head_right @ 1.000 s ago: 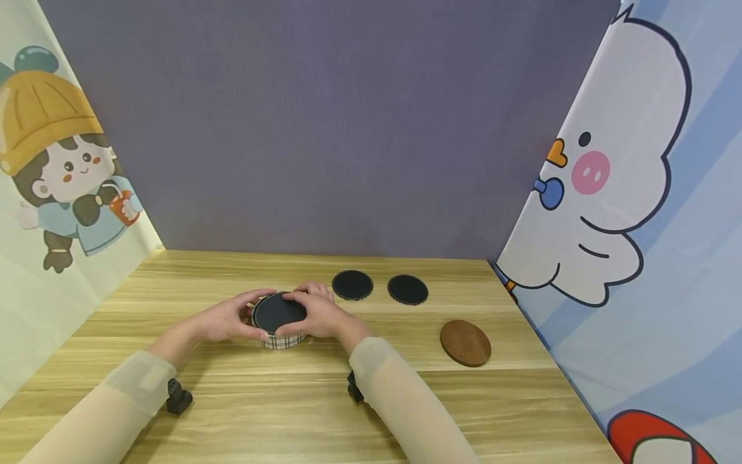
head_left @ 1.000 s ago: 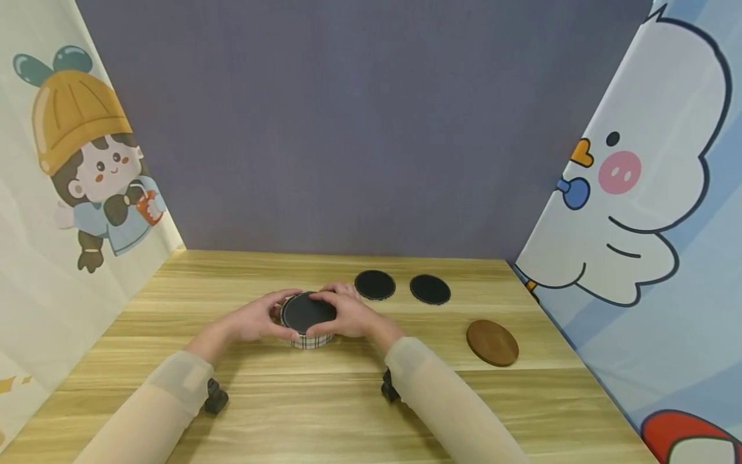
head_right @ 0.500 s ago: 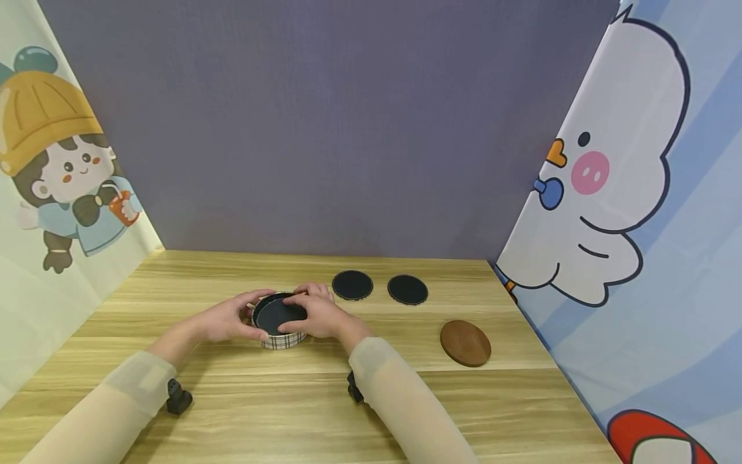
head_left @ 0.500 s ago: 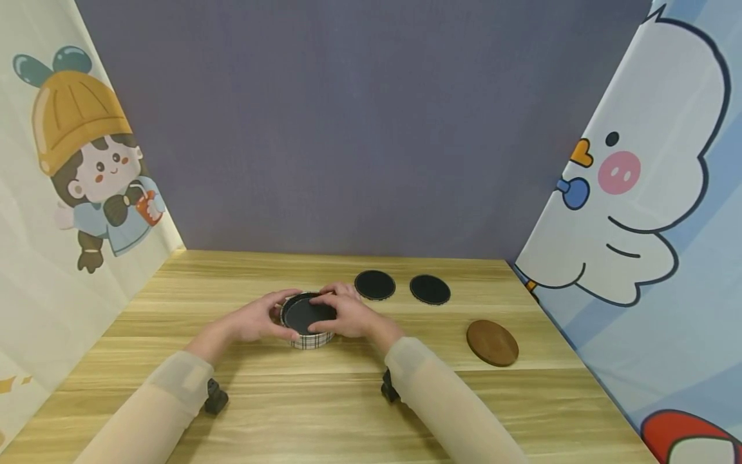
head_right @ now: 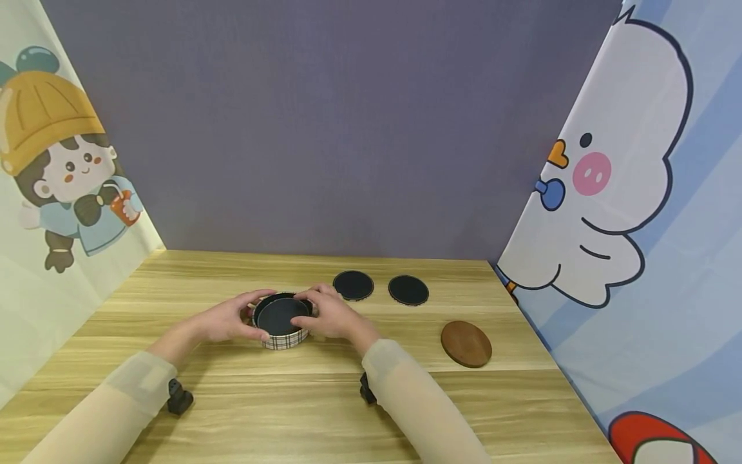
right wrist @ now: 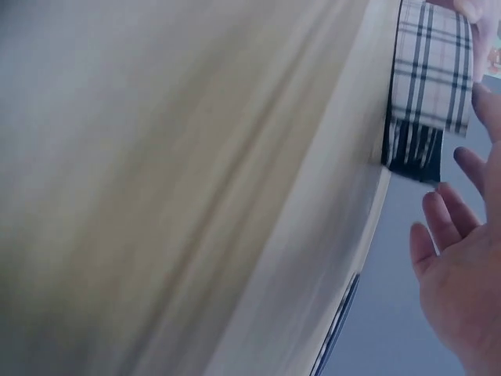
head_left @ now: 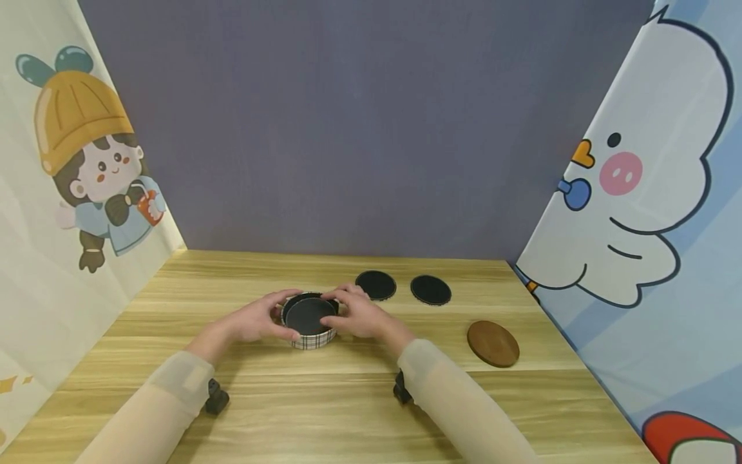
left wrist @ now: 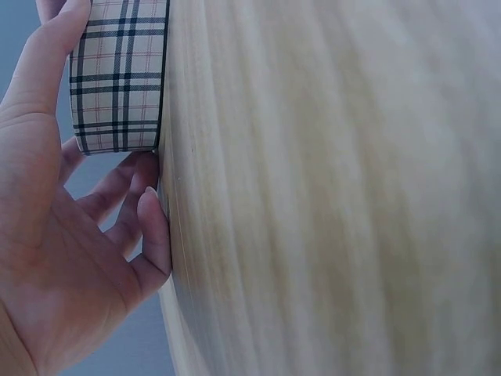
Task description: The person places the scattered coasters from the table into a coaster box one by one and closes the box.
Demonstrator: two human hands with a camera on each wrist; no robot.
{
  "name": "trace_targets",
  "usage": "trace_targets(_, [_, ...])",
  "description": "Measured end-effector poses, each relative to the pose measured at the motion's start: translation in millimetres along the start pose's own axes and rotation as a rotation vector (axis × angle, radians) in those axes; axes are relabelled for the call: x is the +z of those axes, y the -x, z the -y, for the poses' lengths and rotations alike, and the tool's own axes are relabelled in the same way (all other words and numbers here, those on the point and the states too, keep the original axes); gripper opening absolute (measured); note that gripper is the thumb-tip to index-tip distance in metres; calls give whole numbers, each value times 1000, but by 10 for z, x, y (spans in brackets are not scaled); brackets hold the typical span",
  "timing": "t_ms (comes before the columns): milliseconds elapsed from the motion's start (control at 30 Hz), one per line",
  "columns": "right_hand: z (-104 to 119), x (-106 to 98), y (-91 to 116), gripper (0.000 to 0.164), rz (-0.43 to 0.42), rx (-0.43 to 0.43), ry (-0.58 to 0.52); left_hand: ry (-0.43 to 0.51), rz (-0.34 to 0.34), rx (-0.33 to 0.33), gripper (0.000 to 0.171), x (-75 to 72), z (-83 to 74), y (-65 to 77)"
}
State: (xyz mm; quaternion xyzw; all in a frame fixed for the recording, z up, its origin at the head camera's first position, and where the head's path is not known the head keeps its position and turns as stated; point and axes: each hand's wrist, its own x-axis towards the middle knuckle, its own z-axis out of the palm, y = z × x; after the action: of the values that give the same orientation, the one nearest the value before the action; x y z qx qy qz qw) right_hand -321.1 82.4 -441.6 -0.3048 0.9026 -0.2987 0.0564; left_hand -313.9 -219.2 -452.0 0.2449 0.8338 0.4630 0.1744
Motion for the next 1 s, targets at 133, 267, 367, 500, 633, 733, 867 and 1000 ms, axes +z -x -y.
trace_targets(133, [-123,-87,125,55,11,3,-60,3,-8,24,106,8,9,-10])
trace_targets(267, [-256,-190,259,54,28,14,-65,9,-20,30,106,10,25,-15])
trace_targets(367, [-358,-257,350,55,34,35,-56,10,-24,29,105,10,31,-16])
trace_targets(500, [-486,-337,465,54,47,56,-50,2,-25,21,106,9,39,-17])
trace_targets(633, [-607,-417,566,52,46,87,-37,-7,-28,18,106,14,33,-17])
trace_targets(733, [-688,-483,620,51,35,127,-25,-17,-34,17,107,20,20,-14])
trace_targets(867, [-784,-565,631,51,14,156,13,-31,-45,8,108,26,-3,-8])
trace_targets(1000, [-843,-623,572,52,-3,177,37,-48,-50,8,108,29,-27,-3])
